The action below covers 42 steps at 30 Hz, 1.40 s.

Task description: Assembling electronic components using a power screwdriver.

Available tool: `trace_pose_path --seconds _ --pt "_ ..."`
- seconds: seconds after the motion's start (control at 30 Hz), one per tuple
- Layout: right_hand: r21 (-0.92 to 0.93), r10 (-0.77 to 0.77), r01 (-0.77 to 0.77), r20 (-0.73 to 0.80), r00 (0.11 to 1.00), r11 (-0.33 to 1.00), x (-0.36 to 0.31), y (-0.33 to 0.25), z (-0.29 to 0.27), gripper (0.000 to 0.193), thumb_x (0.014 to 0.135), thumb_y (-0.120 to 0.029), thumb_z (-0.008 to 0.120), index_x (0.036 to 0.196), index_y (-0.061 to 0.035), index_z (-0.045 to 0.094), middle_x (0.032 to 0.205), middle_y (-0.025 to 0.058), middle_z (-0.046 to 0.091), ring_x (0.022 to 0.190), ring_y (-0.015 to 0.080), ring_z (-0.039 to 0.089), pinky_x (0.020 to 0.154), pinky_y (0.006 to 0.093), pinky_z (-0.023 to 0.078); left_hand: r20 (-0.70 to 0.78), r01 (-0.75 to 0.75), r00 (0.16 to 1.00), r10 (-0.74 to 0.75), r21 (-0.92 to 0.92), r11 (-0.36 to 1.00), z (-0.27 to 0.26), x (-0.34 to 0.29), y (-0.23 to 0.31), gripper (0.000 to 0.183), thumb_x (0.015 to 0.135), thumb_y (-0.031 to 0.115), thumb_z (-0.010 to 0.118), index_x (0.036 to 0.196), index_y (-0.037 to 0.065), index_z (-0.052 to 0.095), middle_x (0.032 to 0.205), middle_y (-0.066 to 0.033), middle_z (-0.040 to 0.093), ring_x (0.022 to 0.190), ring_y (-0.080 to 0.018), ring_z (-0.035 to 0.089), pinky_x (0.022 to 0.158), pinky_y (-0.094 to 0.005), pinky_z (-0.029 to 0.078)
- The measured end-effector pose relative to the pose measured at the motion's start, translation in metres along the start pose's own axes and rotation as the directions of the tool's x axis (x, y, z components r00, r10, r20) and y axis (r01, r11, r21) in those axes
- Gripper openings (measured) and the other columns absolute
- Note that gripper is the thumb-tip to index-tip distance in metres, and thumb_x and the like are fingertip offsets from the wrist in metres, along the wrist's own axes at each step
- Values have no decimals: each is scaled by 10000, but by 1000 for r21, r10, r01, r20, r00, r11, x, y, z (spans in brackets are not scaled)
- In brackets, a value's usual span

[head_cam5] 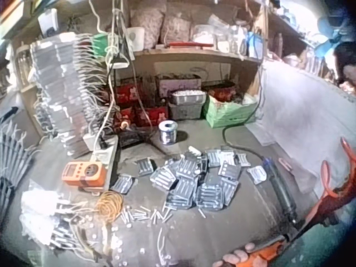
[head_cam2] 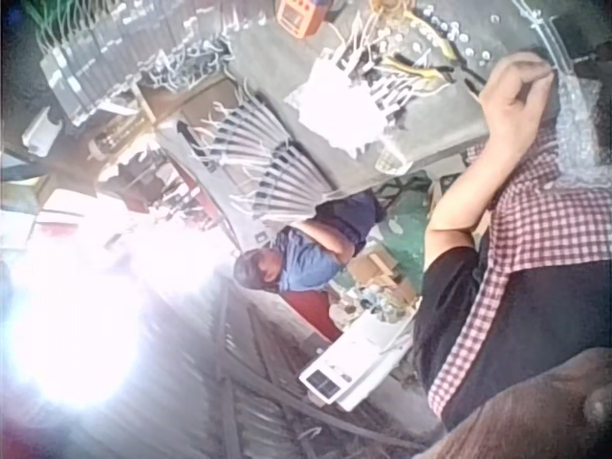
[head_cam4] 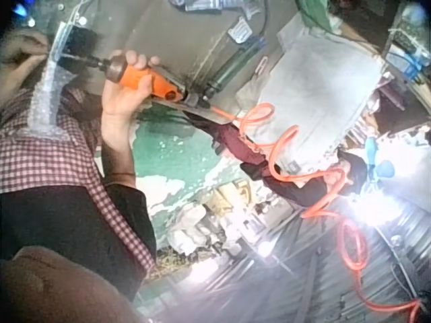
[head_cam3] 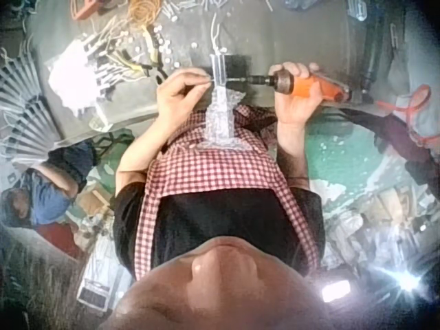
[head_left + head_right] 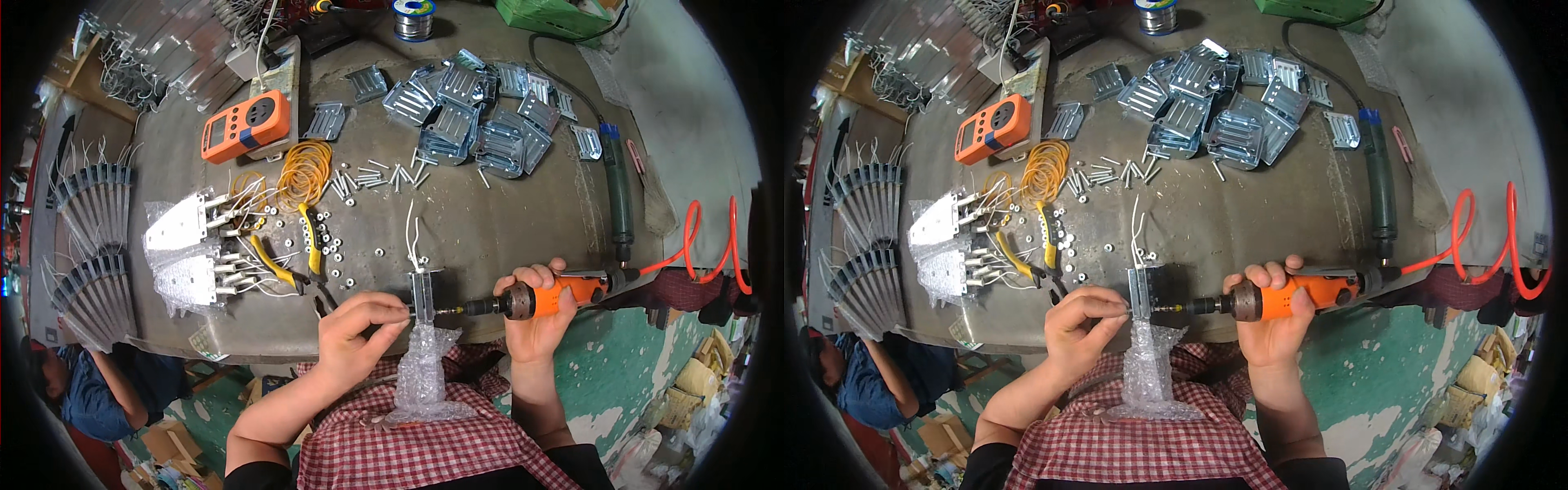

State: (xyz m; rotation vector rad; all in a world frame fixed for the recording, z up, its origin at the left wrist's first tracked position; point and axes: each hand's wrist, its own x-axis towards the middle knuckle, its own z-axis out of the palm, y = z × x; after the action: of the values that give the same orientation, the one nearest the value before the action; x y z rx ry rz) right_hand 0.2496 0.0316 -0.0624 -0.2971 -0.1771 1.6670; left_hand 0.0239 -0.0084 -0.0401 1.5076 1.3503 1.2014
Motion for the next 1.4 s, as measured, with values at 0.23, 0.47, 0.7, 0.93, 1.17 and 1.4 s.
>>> trace_pose_path --seconds 0.23,0.47,0.7,0.93,1.17,1.4 --pt "-26 -11 11 10 1000 1000 -1 1 4 389 799 -255 655 1137 -184 474 896 -29 538 933 129 483 936 419 329 26 28 999 -29 26 999 1 4 5 106 732 19 695 821 17 639 856 -109 647 783 -202 630 695 -278 493" --pt "-36 -8 7 -28 1000 999 1 3 7 425 789 -263 667 1158 -198 468 889 -30 536 916 130 484 934 404 333 469 56 858 -212 324 944 -19 31 29 310 818 265 642 901 -5 515 804 -160 553 755 -320 575 656 -370 450" --pt "60 -19 15 66 998 998 4 9 -7 371 778 -259 675 1095 -195 493 865 -39 528 894 129 486 920 363 349 534 97 792 -296 368 925 -16 35 35 416 819 362 621 928 -11 472 810 -212 527 763 -416 542 656 -441 433" --pt "57 -22 18 66 998 998 6 11 -9 374 776 -259 678 1095 -192 496 869 -40 522 885 129 483 913 366 358 558 138 760 -334 363 921 -18 37 34 421 821 368 619 947 -10 481 803 -205 530 769 -410 547 667 -437 435" --pt "-31 -20 22 78 997 999 5 14 -2 397 790 -274 656 1129 -180 471 887 -14 522 897 153 474 916 389 349 496 187 798 -341 335 924 -17 29 40 469 798 398 637 921 -15 454 776 -235 555 735 -413 571 641 -445 446" --pt "-199 -44 65 107 993 978 6 9 -11 383 810 -277 623 1141 -163 466 905 3 530 910 170 472 903 399 348 425 437 753 -502 247 865 -26 10 28 474 784 359 683 950 -6 431 706 -178 584 638 -306 610 586 -360 464"
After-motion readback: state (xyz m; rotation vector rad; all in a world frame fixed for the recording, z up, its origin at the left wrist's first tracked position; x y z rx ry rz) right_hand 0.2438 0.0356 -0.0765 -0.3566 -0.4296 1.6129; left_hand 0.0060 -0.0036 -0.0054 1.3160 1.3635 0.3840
